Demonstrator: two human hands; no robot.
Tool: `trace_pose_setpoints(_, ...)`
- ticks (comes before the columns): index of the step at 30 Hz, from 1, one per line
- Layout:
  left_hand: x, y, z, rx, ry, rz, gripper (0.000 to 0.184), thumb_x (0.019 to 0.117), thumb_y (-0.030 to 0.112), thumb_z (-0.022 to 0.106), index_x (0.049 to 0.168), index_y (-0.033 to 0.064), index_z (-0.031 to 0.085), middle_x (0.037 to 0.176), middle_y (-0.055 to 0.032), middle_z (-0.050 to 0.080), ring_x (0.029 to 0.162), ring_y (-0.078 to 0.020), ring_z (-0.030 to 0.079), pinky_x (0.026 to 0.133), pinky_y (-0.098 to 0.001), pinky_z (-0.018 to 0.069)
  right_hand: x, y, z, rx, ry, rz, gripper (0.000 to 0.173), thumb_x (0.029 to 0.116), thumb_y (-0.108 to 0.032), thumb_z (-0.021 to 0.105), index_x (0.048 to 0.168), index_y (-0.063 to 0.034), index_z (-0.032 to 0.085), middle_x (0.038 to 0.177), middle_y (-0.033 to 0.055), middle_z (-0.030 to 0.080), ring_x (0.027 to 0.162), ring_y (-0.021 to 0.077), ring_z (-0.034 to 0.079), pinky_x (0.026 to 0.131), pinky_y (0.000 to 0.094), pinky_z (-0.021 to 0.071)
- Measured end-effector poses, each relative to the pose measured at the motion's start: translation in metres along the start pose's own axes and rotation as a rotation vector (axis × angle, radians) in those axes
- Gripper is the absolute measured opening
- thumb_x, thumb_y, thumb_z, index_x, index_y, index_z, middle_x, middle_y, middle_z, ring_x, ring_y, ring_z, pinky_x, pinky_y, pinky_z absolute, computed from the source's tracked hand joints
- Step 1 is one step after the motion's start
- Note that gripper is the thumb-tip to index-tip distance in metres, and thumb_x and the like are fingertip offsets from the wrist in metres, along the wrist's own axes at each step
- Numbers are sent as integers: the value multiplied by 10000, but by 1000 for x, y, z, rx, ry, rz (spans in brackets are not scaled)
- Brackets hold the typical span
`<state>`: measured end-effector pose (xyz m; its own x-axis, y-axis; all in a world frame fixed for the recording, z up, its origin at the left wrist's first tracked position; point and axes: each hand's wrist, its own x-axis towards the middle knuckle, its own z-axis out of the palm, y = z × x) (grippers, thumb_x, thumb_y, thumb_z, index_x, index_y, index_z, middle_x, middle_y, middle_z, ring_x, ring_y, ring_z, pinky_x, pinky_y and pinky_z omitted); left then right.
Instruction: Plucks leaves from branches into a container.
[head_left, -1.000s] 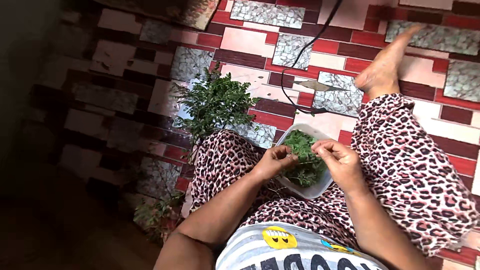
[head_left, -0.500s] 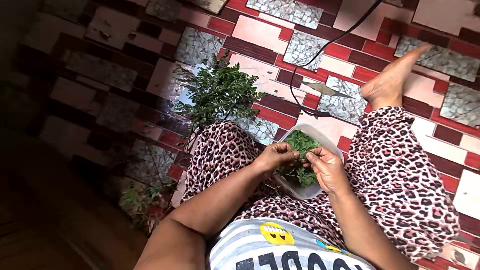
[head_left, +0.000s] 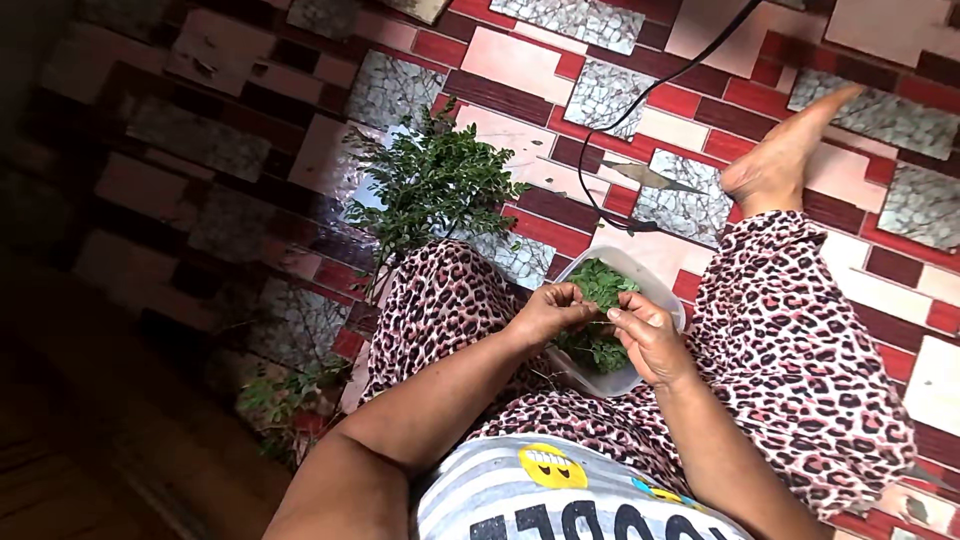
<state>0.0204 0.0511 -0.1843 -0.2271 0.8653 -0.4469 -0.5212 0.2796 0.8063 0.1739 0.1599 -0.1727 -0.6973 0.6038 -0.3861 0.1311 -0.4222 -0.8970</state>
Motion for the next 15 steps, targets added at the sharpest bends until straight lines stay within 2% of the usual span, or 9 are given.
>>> trace_pose_setpoints(3, 1, -4, -1, 44, -37, 54, 130, 942, 48, 671, 843, 66, 589, 709, 19, 612, 643, -57, 585, 639, -224, 506, 1, 0, 6, 27, 29, 8, 96, 897, 9, 627, 967, -57, 627, 897, 27, 682, 834, 113, 673, 794, 306, 588)
trace_pose_setpoints(7, 1, -4, 1, 71, -31, 67, 145, 932, 42, 686, 832, 62, 583, 698, 17, 601, 629, -56, 571, 628, -222, 498, 2, 3, 11, 46, 78, 9, 129, 875, 63, 640, 962, -32, 634, 890, 47, 678, 832, 133, 674, 795, 339, 600)
trace_pose_setpoints(10, 0, -4, 3, 55, -5, 59, 142, 945, 36, 671, 838, 56, 580, 691, 13, 602, 623, -59, 579, 623, -225, 508, 2, 5, 13, 50, 89, -6, 135, 865, 54, 616, 856, -78, 589, 812, 17, 654, 760, 106, 652, 742, 303, 584)
trace_pose_setpoints(15, 1, -3, 5, -44, 0, 6, 104, 967, 25, 635, 871, 51, 606, 714, -3, 640, 626, -65, 600, 620, -222, 516, 1, 6, 14, 81, 112, -14, 154, 860, 51, 574, 919, -77, 635, 844, 6, 663, 778, 92, 652, 722, 277, 573)
